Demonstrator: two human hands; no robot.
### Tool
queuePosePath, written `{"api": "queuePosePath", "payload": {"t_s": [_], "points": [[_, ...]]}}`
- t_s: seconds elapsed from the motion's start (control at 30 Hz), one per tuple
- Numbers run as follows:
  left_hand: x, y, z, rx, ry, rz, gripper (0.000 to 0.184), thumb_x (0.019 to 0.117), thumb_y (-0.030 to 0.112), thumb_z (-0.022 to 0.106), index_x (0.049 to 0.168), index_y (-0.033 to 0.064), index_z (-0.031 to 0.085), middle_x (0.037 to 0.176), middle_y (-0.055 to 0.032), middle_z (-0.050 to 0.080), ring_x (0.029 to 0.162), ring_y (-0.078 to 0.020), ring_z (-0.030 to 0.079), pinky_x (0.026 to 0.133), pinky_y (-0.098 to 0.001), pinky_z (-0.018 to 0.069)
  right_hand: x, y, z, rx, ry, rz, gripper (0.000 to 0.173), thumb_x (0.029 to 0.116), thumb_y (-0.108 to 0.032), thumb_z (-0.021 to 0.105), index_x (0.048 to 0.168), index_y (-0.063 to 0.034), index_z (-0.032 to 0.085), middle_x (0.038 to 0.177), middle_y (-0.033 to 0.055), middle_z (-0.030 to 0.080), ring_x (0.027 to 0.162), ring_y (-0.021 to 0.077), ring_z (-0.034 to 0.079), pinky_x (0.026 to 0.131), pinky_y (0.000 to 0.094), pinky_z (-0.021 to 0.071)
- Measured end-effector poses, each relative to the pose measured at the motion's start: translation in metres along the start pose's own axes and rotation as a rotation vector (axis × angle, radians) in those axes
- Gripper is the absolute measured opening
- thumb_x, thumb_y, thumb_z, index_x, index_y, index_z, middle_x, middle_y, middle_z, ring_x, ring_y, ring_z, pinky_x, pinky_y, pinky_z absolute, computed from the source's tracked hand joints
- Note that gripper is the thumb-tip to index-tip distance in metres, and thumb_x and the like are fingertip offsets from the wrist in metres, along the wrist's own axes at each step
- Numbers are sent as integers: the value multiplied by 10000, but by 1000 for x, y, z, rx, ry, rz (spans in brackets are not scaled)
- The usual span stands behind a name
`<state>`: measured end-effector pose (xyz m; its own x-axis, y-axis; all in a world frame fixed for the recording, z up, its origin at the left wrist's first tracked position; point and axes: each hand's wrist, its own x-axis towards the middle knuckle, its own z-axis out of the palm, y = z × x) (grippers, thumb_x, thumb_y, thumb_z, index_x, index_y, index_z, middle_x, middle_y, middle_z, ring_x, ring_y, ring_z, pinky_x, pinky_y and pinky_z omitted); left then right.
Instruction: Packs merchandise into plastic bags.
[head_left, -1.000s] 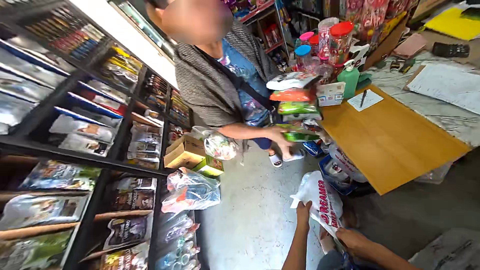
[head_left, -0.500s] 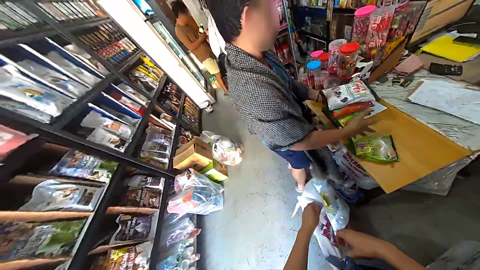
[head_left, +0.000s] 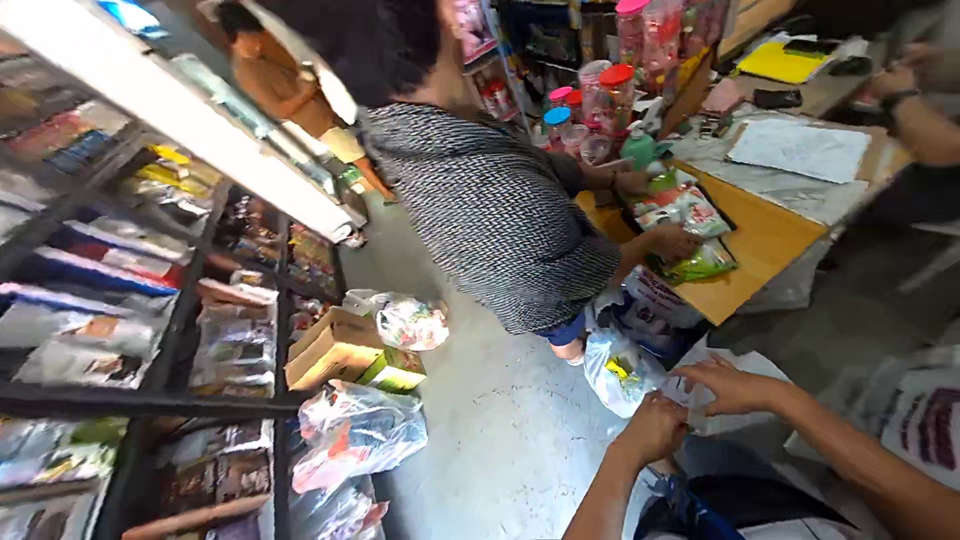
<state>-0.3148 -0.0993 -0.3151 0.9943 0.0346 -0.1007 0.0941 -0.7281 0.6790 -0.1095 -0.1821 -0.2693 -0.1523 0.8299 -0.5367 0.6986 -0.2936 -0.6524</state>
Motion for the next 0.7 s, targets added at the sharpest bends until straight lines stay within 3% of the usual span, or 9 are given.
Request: {"api": "queuePosePath", "payload": {"t_s": [0.07, 0.13, 0.23, 0.27, 0.37, 0.53, 0.6, 0.7], "points": [[1, 8, -3, 6, -38, -23, 246, 997, 99, 622, 1155, -64, 715, 1111, -234, 733, 1152, -381, 678, 1171, -569, 360, -13, 6, 3, 46, -74, 55, 658, 937, -229, 759, 1499, -34, 477, 1333, 263, 622, 1329, 466, 512, 1213, 699, 80], [4, 13, -6, 11, -62, -58, 250, 1015, 106, 590, 1159, -61, 707, 1067, -234, 737, 1097, -392, 693, 1140, -570, 392, -26, 15, 6, 83, -59, 63, 496, 969, -221, 719, 1383, 16, 584, 1285, 283, 638, 1285, 460, 544, 1208, 670, 158], [18, 16, -11, -3, -51, -145, 273, 1040, 150, 555, 1178, -35, 701, 1038, -227, 739, 1045, -400, 703, 1043, -584, 468, -48, 30, 4, 59, 130, 79, 320, 991, -196, 680, 1194, 52, 692, 1215, 272, 675, 1229, 452, 585, 1149, 631, 316], [24, 17, -14, -1, -33, -170, 276, 1038, 158, 562, 1186, -25, 705, 1039, -221, 744, 1033, -394, 712, 1013, -587, 492, -57, 35, 1, 54, 207, 99, 301, 990, -187, 679, 1161, 61, 699, 1199, 279, 675, 1219, 467, 583, 1133, 639, 331], [42, 25, -28, 21, 9, -223, 275, 1017, 160, 597, 1188, -29, 703, 1034, -227, 741, 1015, -392, 718, 964, -585, 519, -81, 48, -13, 49, 372, 170, 305, 993, -179, 672, 1162, 75, 688, 1225, 290, 660, 1259, 494, 548, 1155, 651, 296], [77, 35, -37, -44, 6, -262, 334, 1002, 214, 644, 1231, -26, 690, 1155, -235, 712, 1125, -399, 673, 1021, -579, 488, -105, 73, -39, 60, 508, 165, 263, 975, -138, 692, 1105, 91, 694, 1186, 295, 668, 1234, 494, 567, 1169, 650, 281], [98, 34, -40, -157, -47, -251, 392, 1003, 280, 660, 1244, -28, 680, 1184, -221, 705, 1142, -352, 673, 1045, -534, 497, -108, 87, -48, 73, 534, 148, 254, 958, -128, 711, 1077, 96, 699, 1167, 297, 672, 1216, 497, 575, 1163, 648, 294], [137, 31, -48, -360, -147, -253, 384, 1009, 275, 652, 1240, -32, 666, 1154, -197, 708, 1062, -273, 694, 995, -473, 533, -107, 117, -66, 89, 528, 139, 252, 957, -132, 717, 1072, 92, 703, 1159, 291, 676, 1210, 494, 580, 1164, 644, 297]]}}
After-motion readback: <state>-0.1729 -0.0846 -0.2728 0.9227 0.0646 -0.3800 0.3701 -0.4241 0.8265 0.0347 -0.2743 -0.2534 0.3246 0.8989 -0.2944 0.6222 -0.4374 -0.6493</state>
